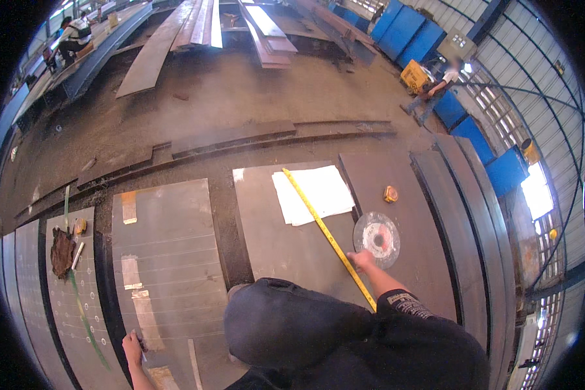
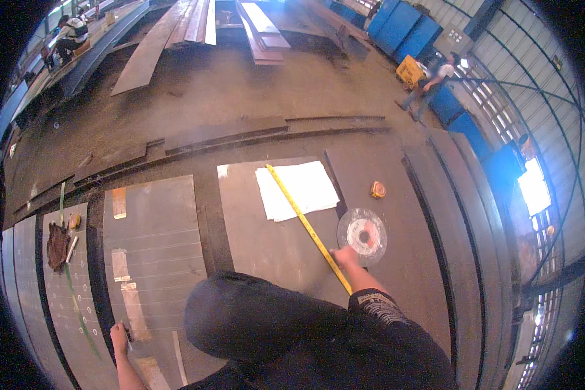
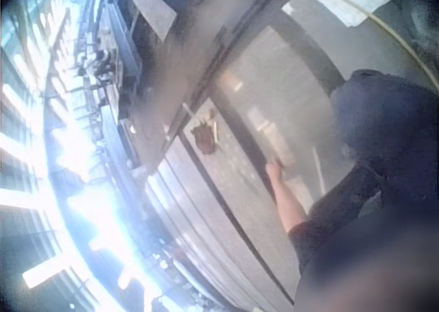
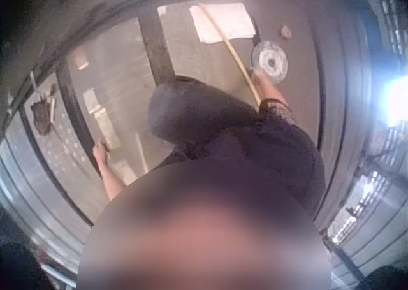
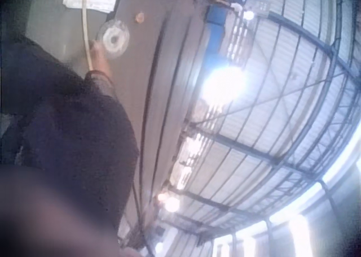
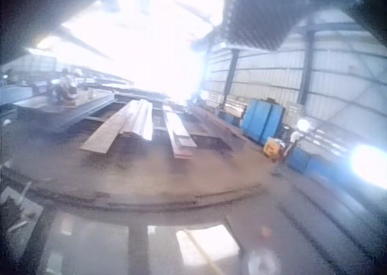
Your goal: The person measures and marks a large metal sheet using a tape measure, a square, and a white marker. They draw straight lines and circles on the sheet's surface to prepare it for cutting or fabrication.
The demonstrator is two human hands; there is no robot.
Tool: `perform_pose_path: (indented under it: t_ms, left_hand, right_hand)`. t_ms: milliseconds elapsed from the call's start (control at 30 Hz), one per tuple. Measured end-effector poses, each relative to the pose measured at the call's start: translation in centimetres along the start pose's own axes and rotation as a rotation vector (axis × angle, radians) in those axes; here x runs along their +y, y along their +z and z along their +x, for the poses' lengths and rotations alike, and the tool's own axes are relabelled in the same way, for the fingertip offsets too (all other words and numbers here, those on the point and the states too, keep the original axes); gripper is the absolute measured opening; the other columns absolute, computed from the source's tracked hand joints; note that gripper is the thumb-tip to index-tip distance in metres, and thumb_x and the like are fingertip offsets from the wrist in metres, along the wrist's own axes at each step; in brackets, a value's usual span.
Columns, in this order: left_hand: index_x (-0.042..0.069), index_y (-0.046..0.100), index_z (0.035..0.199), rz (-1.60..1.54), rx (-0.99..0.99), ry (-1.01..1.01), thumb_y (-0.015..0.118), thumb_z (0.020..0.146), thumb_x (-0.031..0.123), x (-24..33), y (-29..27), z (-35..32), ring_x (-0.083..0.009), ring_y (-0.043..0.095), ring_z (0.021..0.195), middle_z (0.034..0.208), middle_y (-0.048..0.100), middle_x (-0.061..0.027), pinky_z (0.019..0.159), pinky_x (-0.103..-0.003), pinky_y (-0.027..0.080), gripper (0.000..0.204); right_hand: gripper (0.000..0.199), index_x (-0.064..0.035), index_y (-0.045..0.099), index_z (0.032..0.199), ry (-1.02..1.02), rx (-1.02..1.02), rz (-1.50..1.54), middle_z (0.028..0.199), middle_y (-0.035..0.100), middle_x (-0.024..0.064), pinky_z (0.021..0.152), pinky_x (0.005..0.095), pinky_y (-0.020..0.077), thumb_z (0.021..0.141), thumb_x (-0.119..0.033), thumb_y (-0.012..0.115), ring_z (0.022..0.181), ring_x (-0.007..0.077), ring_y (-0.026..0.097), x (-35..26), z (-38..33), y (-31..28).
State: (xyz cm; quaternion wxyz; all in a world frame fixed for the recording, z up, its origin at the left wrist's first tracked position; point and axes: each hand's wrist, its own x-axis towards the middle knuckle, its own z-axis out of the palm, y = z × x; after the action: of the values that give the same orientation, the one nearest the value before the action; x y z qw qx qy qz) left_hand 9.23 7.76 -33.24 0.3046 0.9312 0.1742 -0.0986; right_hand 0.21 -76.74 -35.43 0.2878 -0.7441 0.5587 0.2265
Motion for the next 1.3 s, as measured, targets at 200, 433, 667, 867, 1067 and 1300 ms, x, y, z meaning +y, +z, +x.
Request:
perform_pose_path:
  t_ms: [200, 433, 667, 867, 1067, 1300]
  left_hand:
    - [-0.010, 0.058, 0.074, -0.147, -0.039, -0.131, 0.049, 0.097, 0.027, -2.2, 2.8, 1.8, -0.0252, 0.060, 0.054, 0.060, 0.058, -0.0158, 0.053, -0.041, 0.046, 0.044]
    - [-0.001, 0.059, 0.084, -0.584, -0.088, -0.081, 0.047, 0.099, 0.027, 4.0, 2.8, 5.5, -0.0172, 0.056, 0.049, 0.065, 0.055, -0.0076, 0.040, -0.032, 0.047, 0.034]
    - [0.002, 0.072, 0.086, -0.658, -0.359, 0.262, 0.062, 0.090, 0.029, 24.1, -0.3, 6.2, -0.0175, 0.062, 0.072, 0.082, 0.066, -0.0062, 0.069, -0.032, 0.049, 0.030]
    - [0.008, 0.077, 0.090, -0.414, -0.168, 0.946, 0.064, 0.090, 0.031, 34.0, -0.6, 3.5, -0.0305, 0.054, 0.120, 0.122, 0.064, -0.0142, 0.104, -0.041, 0.039, 0.027]
    - [0.006, 0.076, 0.087, -0.144, -0.017, 0.888, 0.069, 0.086, 0.032, 31.9, 0.7, 4.1, -0.0333, 0.057, 0.112, 0.113, 0.066, -0.0131, 0.097, -0.043, 0.043, 0.027]
    - [0.002, 0.073, 0.088, -0.230, -0.001, 0.484, 0.069, 0.087, 0.027, 30.6, 0.8, 6.5, -0.0305, 0.061, 0.073, 0.081, 0.067, -0.0119, 0.067, -0.039, 0.048, 0.026]
  right_hand:
    - [0.044, -0.0051, 0.067, 0.102, -0.413, 0.183, -0.405, 0.102, 0.068, 0.0229, 0.082, 0.0456, 0.0515, 0.075, -0.039, 0.076, 0.097, 0.0395, 0.065, 0.2, 1.6, 3.7]
    - [0.032, -0.0032, 0.054, 0.104, -0.648, 0.241, -0.242, 0.096, 0.066, 0.0252, 0.079, 0.0506, 0.0481, 0.086, -0.027, 0.065, 0.095, 0.0446, 0.063, -3.3, -4.5, 2.2]
    - [0.025, -0.0048, 0.051, 0.110, -1.074, 0.234, -0.472, 0.094, 0.065, 0.0262, 0.079, 0.0559, 0.0473, 0.093, -0.023, 0.052, 0.092, 0.0456, 0.062, -19.9, -14.2, -4.5]
    - [0.026, -0.0072, 0.053, 0.117, -1.587, 0.280, -0.905, 0.098, 0.063, 0.0203, 0.080, 0.0525, 0.0489, 0.091, -0.011, 0.047, 0.096, 0.0423, 0.063, -35.0, -24.3, -5.0]
    - [0.027, -0.0065, 0.053, 0.114, -1.957, 0.037, -0.970, 0.099, 0.061, 0.0171, 0.080, 0.0490, 0.0497, 0.088, -0.009, 0.052, 0.097, 0.0388, 0.063, -44.4, -31.7, 0.7]
    - [0.027, -0.0023, 0.053, 0.109, -2.485, 0.316, -0.499, 0.094, 0.057, 0.0161, 0.083, 0.0452, 0.0491, 0.087, -0.016, 0.058, 0.094, 0.0341, 0.058, -49.7, -31.3, 6.5]
